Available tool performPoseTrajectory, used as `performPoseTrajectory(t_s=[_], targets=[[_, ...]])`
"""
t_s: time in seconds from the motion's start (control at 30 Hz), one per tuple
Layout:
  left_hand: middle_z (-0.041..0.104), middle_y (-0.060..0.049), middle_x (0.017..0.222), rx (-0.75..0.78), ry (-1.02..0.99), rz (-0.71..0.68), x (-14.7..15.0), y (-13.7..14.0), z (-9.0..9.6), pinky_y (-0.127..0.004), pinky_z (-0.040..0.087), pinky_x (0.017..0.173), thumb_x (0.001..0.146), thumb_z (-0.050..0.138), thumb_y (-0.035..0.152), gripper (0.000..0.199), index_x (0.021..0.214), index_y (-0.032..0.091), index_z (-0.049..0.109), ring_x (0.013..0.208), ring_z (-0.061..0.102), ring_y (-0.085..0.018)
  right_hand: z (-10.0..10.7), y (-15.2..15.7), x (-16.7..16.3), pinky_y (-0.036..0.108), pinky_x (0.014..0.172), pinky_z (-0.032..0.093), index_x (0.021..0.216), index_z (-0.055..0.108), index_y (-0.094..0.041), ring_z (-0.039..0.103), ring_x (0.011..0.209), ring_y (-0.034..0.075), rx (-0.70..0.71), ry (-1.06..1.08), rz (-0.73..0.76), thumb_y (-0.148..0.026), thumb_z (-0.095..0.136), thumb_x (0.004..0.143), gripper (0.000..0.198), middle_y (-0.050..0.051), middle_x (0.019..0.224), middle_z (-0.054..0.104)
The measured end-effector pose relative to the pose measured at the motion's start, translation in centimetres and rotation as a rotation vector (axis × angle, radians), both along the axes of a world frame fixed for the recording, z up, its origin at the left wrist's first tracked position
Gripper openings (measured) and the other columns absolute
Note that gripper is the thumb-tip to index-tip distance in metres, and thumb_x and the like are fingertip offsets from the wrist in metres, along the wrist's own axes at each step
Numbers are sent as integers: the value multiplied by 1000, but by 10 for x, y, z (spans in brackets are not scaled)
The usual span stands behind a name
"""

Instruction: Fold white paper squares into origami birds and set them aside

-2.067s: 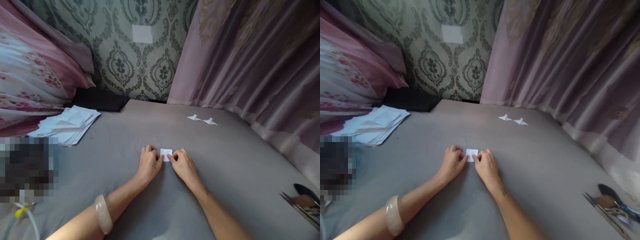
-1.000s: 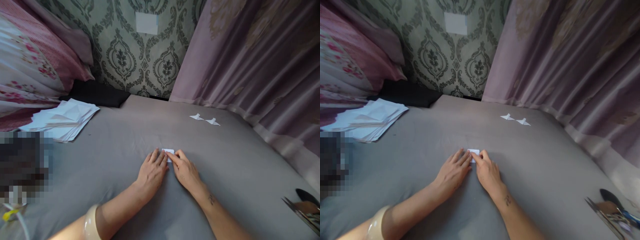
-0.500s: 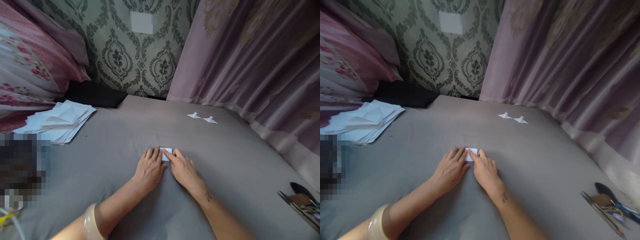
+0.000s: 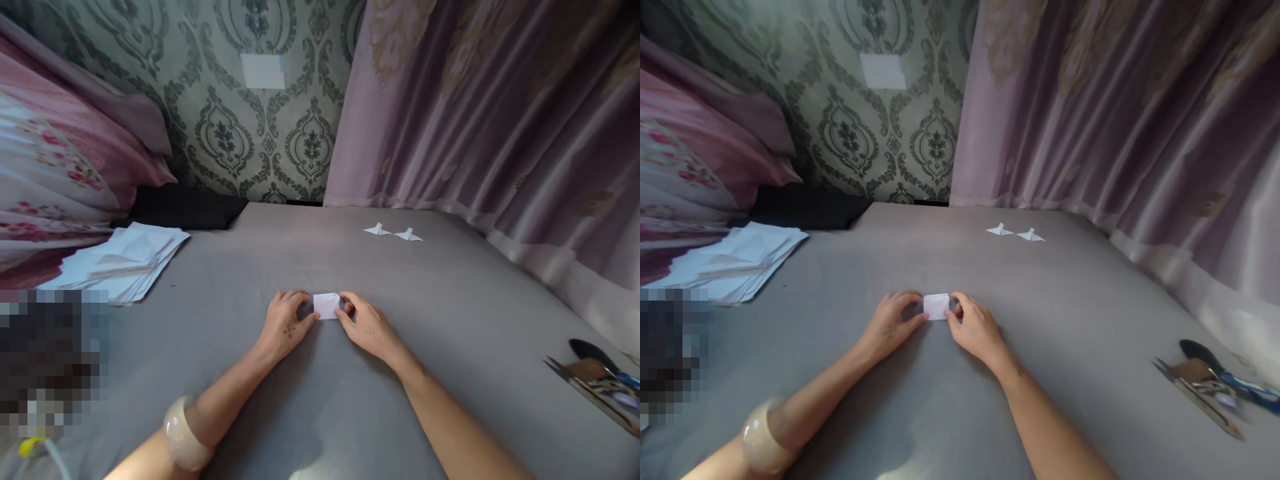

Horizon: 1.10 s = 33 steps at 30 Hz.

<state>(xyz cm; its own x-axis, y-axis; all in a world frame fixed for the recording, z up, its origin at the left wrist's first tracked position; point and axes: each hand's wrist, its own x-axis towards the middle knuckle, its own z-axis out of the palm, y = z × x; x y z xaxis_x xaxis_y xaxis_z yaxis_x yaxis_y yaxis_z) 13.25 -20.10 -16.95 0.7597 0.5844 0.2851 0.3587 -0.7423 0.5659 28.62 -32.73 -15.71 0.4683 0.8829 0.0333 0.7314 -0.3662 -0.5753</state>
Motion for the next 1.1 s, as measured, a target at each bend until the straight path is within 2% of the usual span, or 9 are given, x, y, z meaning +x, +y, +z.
performPoseTrajectory(t_s=[0.2, 0.33, 0.47, 0.57, 0.7, 0.87, 0.93, 1.1], targets=[[66, -7, 100, -101, -47, -26, 6, -5, 5, -40, 44, 89, 78, 60, 19, 11, 87, 18, 67, 96, 59, -22, -6, 0, 1, 27, 70, 41, 108, 55, -24, 60, 76, 15, 112, 89, -27, -28, 60, 77, 32, 0, 89, 65], [62, -5, 93, -66, -156, -6, 6, -12, 10, -32, 47, 82, 73, 51, 6, 22, 84, 19, 66, 90, 58, -19, -7, 3, -2, 25, 61, 40, 95, 55, -22, 54, 63, 12, 265, 180, -26, -29, 58, 77, 20, -1, 86, 63], [61, -3, 86, -128, -226, 10, 4, -14, 15, -26, 48, 69, 75, 48, 9, 20, 83, 19, 64, 75, 58, -15, -5, 3, -7, 25, 60, 40, 84, 56, -21, 52, 59, 12, 332, 199, -35, -30, 59, 78, 11, -2, 72, 61], [62, -3, 85, -172, -305, 17, 3, -13, 15, -27, 49, 72, 75, 47, 10, 19, 83, 19, 62, 75, 59, -14, -4, 4, -10, 25, 59, 41, 86, 57, -21, 51, 55, 11, 369, 275, -62, -28, 59, 77, 12, -4, 63, 57], [64, -6, 96, -287, -438, -72, 1, -13, 18, -33, 50, 85, 73, 48, 11, 20, 86, 19, 61, 94, 61, -18, 1, 7, -8, 23, 52, 42, 89, 56, -20, 53, 56, 11, 454, 578, -136, -25, 56, 76, 14, -3, 69, 59], [63, -10, 101, -422, -500, -129, 1, -15, 22, -36, 50, 89, 77, 55, 22, 10, 86, 18, 59, 98, 61, -21, 9, 7, -4, 19, 39, 35, 87, 57, -18, 55, 59, 9, 495, 1090, -188, -47, 60, 78, 30, 2, 85, 61], [63, -10, 101, -441, -504, -146, 1, -16, 22, -36, 50, 89, 77, 56, 23, 11, 85, 18, 59, 99, 61, -21, 10, 7, -4, 18, 38, 34, 84, 58, -17, 54, 57, 8, 489, 1181, -180, -50, 63, 75, 34, 1, 84, 61], [61, -11, 105, -452, -467, -204, 3, -21, 22, -34, 50, 86, 76, 54, 19, 12, 86, 18, 61, 99, 61, -21, 9, 6, -8, 17, 36, 30, 83, 63, -15, 50, 50, 8, 406, 1218, -127, -45, 70, 71, 33, -2, 64, 57]])
